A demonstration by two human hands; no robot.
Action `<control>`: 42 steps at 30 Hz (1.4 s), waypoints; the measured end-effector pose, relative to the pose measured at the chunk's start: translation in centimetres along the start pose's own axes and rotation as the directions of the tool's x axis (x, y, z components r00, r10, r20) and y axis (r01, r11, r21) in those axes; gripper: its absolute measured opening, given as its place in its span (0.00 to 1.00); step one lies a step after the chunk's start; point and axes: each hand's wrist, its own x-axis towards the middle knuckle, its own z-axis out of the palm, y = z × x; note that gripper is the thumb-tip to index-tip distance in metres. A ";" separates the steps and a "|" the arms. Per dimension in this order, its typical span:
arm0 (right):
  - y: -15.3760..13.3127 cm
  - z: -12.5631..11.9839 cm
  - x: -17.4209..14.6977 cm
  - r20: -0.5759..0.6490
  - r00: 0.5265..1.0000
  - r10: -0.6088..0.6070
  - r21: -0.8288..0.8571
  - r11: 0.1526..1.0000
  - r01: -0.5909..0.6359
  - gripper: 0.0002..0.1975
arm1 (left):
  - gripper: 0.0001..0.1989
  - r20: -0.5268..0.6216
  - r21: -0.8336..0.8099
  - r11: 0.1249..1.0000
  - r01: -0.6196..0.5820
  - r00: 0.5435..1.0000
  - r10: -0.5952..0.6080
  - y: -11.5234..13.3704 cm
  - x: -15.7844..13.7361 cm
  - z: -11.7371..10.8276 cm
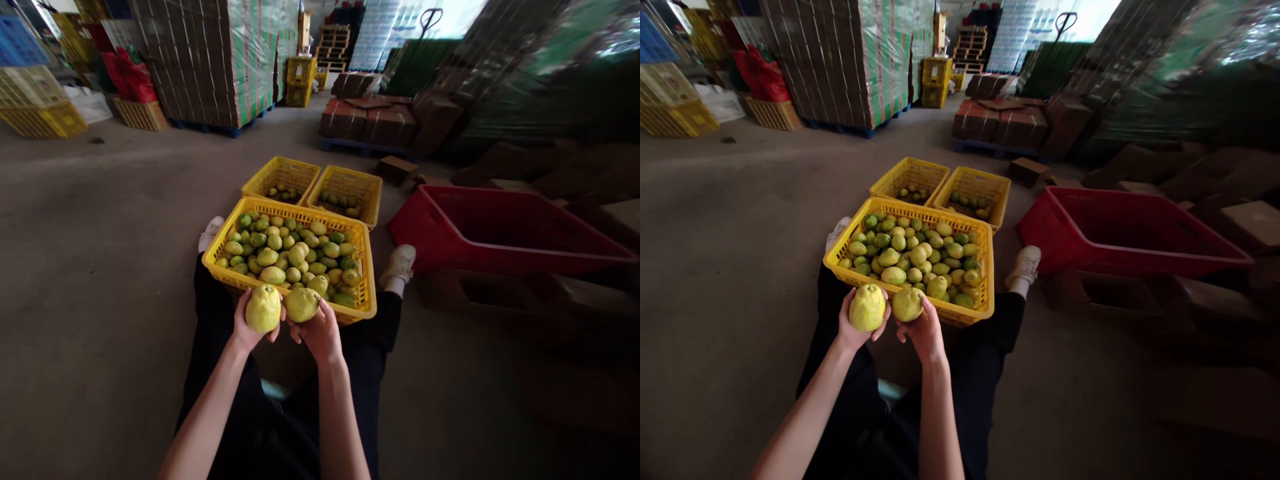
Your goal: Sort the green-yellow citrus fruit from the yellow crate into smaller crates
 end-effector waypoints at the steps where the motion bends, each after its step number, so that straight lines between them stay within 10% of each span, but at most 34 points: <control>1: 0.1 -0.1 0.0 -0.005 1.000 -0.006 0.008 1.000 0.006 0.24 | 0.28 0.000 -0.002 1.000 -0.001 1.000 0.001 0.0 0.0 0.0; 24: 0.6 -0.1 0.6 -0.023 0.997 -0.073 0.038 0.997 0.074 0.18 | 0.21 -0.112 -0.060 0.997 -0.048 0.993 0.041 -0.4 0.5 0.0; 31: 0.3 -0.5 0.8 0.020 0.995 0.100 0.083 0.991 -0.101 0.23 | 0.21 -0.480 -0.275 0.961 -0.029 0.870 -0.111 0.7 1.5 -0.1; 42: 0.8 -0.2 0.7 0.087 0.981 0.175 0.059 0.982 -0.181 0.28 | 0.16 -0.572 -0.505 0.848 -0.162 0.799 -0.188 1.6 1.0 -0.9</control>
